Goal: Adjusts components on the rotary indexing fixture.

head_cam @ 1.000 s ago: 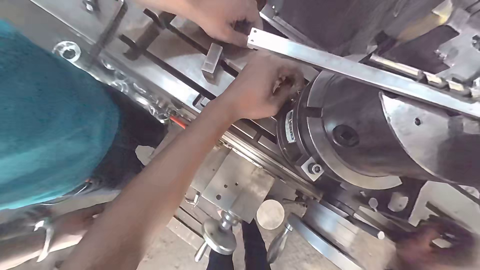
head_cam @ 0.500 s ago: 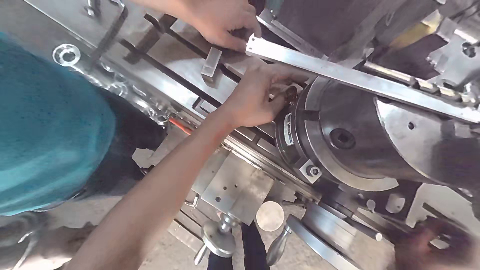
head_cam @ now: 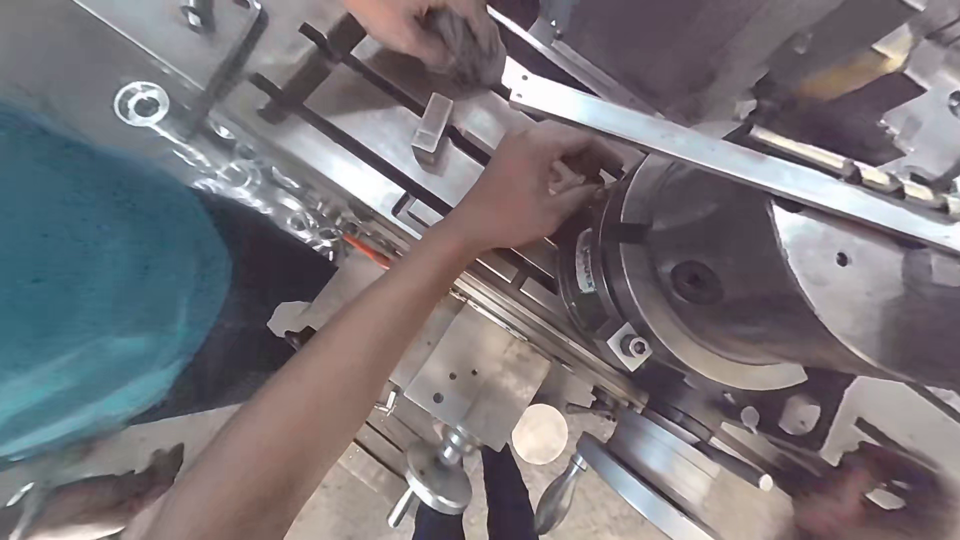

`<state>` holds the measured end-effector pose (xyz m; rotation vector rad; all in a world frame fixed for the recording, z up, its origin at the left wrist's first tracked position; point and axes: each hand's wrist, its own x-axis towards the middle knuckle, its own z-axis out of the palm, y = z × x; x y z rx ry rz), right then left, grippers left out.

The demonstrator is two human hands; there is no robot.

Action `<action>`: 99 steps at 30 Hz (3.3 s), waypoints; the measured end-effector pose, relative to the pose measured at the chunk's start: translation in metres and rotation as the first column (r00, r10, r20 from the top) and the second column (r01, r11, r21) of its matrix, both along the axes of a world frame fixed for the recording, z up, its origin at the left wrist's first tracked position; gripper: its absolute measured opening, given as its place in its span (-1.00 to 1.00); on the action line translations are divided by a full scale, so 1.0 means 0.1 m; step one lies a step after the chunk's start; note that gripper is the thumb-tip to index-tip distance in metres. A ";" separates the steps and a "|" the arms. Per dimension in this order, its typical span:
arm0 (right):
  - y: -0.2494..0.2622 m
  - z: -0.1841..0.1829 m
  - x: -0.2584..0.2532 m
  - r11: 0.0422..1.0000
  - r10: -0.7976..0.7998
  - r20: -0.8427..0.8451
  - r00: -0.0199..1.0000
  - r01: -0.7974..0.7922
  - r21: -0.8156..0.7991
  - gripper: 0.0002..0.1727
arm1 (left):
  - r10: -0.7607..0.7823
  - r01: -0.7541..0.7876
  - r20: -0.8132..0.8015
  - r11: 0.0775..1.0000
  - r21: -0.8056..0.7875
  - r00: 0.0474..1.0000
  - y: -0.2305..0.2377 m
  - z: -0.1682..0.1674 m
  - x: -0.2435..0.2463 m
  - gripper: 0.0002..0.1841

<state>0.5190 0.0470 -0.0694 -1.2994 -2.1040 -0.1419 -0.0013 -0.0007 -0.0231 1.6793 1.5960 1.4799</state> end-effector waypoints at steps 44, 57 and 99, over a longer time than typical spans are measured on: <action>0.03 -0.02 0.05 0.999 -0.032 0.042 0.999 0.031 0.019 -0.66 | -0.101 0.074 0.294 0.992 0.102 0.950 0.07 -0.17 0.02 -0.73; 0.11 -0.09 0.15 0.997 0.009 -0.035 0.999 -0.006 0.074 -0.75 | -0.126 0.086 0.293 0.986 0.146 0.948 0.09 -0.19 0.06 -0.82; 0.05 -0.05 0.07 0.999 0.023 0.000 1.000 -0.023 0.035 -0.71 | -0.066 0.041 0.236 0.993 0.109 0.969 0.06 -0.22 0.05 -0.78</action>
